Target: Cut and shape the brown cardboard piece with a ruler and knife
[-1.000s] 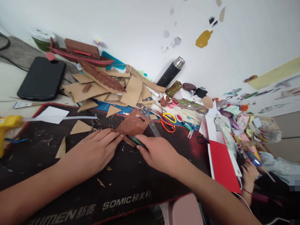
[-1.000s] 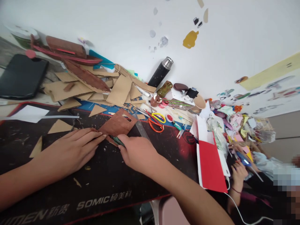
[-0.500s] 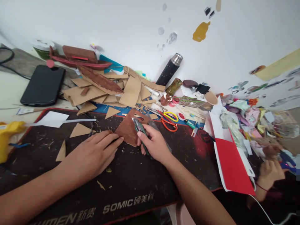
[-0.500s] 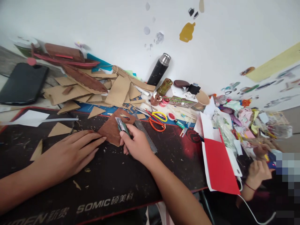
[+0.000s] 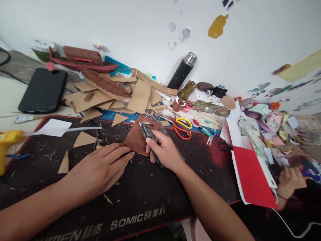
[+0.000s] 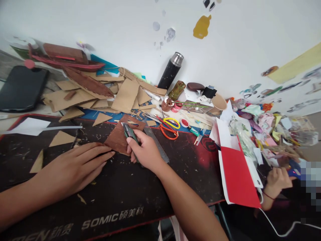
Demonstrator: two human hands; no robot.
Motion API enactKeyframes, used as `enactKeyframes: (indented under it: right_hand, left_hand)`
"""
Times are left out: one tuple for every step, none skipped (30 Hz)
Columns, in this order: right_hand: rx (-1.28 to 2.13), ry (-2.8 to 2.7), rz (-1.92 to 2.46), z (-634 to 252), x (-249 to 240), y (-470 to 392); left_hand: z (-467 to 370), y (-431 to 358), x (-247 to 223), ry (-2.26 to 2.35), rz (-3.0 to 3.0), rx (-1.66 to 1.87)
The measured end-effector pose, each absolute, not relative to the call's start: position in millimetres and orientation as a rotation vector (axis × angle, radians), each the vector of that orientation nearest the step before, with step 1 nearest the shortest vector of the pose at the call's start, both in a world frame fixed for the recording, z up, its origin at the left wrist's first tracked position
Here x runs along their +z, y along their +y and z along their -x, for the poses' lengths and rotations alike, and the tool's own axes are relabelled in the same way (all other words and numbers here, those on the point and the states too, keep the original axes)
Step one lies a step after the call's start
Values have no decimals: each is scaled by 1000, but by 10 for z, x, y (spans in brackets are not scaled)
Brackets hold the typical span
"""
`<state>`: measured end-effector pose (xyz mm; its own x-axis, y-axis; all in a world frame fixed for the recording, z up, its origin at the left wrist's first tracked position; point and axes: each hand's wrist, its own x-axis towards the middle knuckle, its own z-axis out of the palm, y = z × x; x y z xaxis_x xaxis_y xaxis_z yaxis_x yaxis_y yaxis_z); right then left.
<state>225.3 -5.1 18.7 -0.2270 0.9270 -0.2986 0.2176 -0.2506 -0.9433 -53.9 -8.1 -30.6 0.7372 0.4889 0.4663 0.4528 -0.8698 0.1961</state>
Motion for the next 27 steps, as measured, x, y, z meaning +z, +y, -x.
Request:
enactKeyframes:
  right_hand:
    - [1521,-1400,1433,-2249,186,-54]
    - [1514,-1400,1435,-2245,185,-57]
    - [1510,-1399,1433,-2241,184,-59]
    - [1509,-1397,1427,-2236,183,-61]
    - [1513,-1393,1418,-2232,182,-62]
    - [1522,-1391,1405,-2231,181,-62]
    - [1531,-1389,1391,-2233,182,-63]
    - [1539,-1389,1377,-2241,184,-64]
    - [1541,-1393,1365,-2257,188,-67]
    - [1535,-1401,1358,-2284,196,-71]
    - [1517,-1409,1360,-2323,207,-79]
    - [1483,-1418,1371,-2374,223,-90]
    - [1440,-1431,1395,-2438,243,-105]
    - [1375,-1435,1436,-2512,268,-125]
    - [1303,-1457,1490,-2595,296,-148]
    - [1227,-1505,1557,-2683,326,-176]
    - [1128,-1572,1635,-2770,357,-207]
    - [1006,-1650,1717,-2853,387,-241]
    - [885,-1724,1790,-2928,413,-276]
    - [805,-1789,1863,-2991,434,-311]
    - [754,-1836,1948,-3041,450,-344]
    - [717,-1875,2024,-3078,461,-372]
    - [697,-1903,2096,-3102,470,-395]
    - [683,-1925,2160,-3116,477,-412]
    - [671,-1947,2213,-3120,486,-422]
    - [660,-1971,2255,-3119,496,-426]
    - [652,-1997,2291,-3113,510,-425]
  left_hand:
    - [534,-77,-308,812,-2849,796]
    - [530,-68,-310,858,-2831,794]
    - [529,-55,-314,910,-2812,791]
    - [529,-38,-319,961,-2797,786]
    - [533,-17,-326,1003,-2789,780]
    - [539,5,-334,1029,-2790,772]
    - [547,29,-342,1040,-2796,764]
    - [553,51,-349,1040,-2807,759]
    - [556,71,-354,1042,-2815,750]
    - [553,86,-353,1047,-2821,744]
    - [540,95,-347,1062,-2827,734]
    - [515,98,-333,1088,-2833,723]
    - [477,94,-314,1116,-2843,716]
    - [426,86,-290,1152,-2853,707]
    - [362,74,-265,1180,-2863,705]
    - [288,62,-240,1183,-2874,714]
    - [208,52,-218,1196,-2881,707]
    - [125,47,-201,1200,-2891,708]
    - [42,48,-189,1190,-2896,704]
    - [-37,56,-182,1186,-2894,679]
    - [-109,70,-181,1191,-2890,636]
    - [-172,89,-184,1200,-2884,581]
    - [-224,112,-192,1213,-2876,518]
    - [-263,135,-204,1227,-2865,459]
    - [-288,159,-220,1240,-2852,417]
    - [-297,183,-238,1248,-2840,394]
    - [-288,209,-259,1243,-2833,387]
